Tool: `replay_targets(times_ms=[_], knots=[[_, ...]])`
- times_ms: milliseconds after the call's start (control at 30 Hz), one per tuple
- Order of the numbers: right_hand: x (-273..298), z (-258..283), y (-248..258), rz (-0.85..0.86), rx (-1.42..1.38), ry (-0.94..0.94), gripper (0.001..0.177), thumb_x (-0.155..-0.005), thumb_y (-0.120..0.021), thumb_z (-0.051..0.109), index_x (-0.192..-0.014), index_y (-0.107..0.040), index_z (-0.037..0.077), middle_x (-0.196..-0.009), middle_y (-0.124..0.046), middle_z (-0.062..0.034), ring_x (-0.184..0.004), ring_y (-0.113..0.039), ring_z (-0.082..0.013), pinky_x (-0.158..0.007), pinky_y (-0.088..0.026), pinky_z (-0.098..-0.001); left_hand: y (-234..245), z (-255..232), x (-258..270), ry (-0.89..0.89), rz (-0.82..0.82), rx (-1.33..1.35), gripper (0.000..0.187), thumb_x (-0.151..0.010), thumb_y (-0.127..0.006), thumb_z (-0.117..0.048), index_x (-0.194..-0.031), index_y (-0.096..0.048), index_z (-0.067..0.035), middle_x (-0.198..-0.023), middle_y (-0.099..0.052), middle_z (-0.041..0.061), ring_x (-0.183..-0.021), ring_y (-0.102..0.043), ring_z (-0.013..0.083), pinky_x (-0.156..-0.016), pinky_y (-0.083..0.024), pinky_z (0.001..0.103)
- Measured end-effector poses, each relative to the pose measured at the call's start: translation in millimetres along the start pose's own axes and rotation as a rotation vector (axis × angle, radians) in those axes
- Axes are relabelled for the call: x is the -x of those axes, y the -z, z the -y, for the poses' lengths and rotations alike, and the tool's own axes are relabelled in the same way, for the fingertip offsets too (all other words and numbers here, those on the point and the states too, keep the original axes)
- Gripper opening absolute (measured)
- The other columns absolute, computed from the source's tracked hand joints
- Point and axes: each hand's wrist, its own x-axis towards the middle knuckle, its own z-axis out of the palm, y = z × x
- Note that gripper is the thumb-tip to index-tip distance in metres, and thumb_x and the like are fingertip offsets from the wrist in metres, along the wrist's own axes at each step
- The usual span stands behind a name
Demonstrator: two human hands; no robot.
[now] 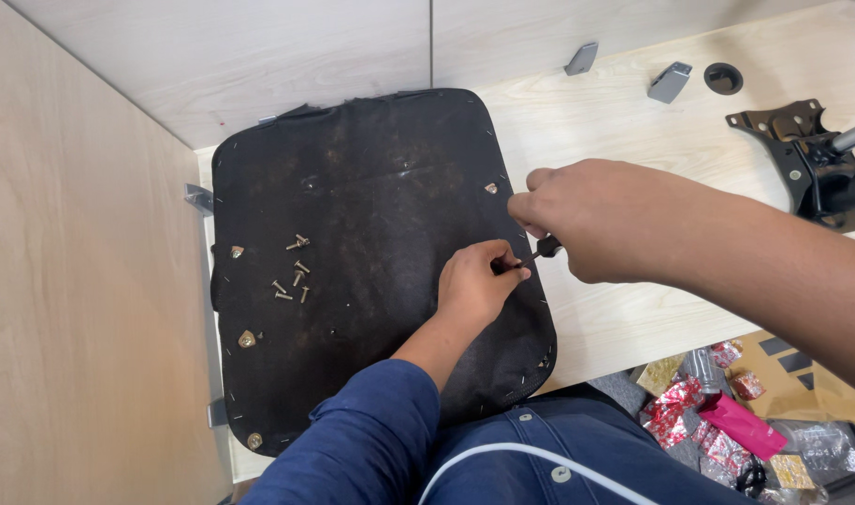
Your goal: The person uses a screwdriver to fasten screws into the underside of a black upholstered chair seat. They repeatedly pick up screws and tighten them into the seat frame, working methodically across the surface.
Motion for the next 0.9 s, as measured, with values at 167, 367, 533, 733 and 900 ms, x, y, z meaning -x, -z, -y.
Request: replay_targets(times_ms=[167,367,533,733,900], knots=[[1,2,9,0.022,0.023,-0.018,0.021,-0.072,-0.072,0.007,-0.092,-0.076,0.012,-0.089,-0.072,-0.0091,-0.095,-0.07,-0.0293,-0.085,-0.055,-0.0426,0,-1,1,-0.003,-0.007,-0.026,0.019,-0.084,-0.078,-0.026,-0.082,-0.072,-0.008,-0.077,-0.074,0.004,-0.072,-0.071,0.0188,-0.069,-0.053,0.036],[-2,4,16,0.005,0.04,-0.114,0.021,-0.09,-0.064,0.029,-0.1,-0.078,0.016,-0.091,-0.077,-0.0114,-0.091,-0.073,-0.0309,-0.088,-0.056,-0.0421,-1,-1,5,0.012,0.008,0.013,0.014,-0.086,-0.075,-0.026,-0.092,-0.077,-0.014,-0.081,-0.076,0.0,-0.076,-0.072,0.0153,-0.072,-0.055,0.034],[-3,-5,7,-0.026,0.017,-0.098,0.037,-0.078,-0.074,0.026,-0.113,-0.072,0.014,-0.095,-0.073,-0.012,-0.092,-0.071,-0.03,-0.085,-0.055,-0.0435,0,1,5,0.031,0.006,0.043,0.019,-0.084,-0.077,-0.027,-0.098,-0.079,-0.014,-0.083,-0.076,0.0,-0.077,-0.073,0.0151,-0.073,-0.056,0.033],[-3,-8,8,-0.033,-0.037,-0.093,0.034,-0.076,-0.08,0.023,-0.107,-0.073,0.012,-0.09,-0.074,-0.0103,-0.089,-0.071,-0.0288,-0.081,-0.056,-0.0426,1,3,3,0.067,0.028,0.055,0.019,-0.083,-0.078,-0.028,-0.095,-0.08,-0.013,-0.081,-0.076,0.001,-0.075,-0.073,0.0148,-0.072,-0.055,0.032],[0,-3,15,-0.083,-0.019,-0.171,0.032,-0.086,-0.077,0.036,-0.11,-0.075,0.015,-0.087,-0.075,-0.0118,-0.084,-0.072,-0.031,-0.082,-0.057,-0.0439,0,4,4,0.042,0.04,0.05,0.017,-0.086,-0.074,-0.026,-0.099,-0.08,-0.016,-0.081,-0.076,0.001,-0.076,-0.073,0.0146,-0.073,-0.056,0.032]])
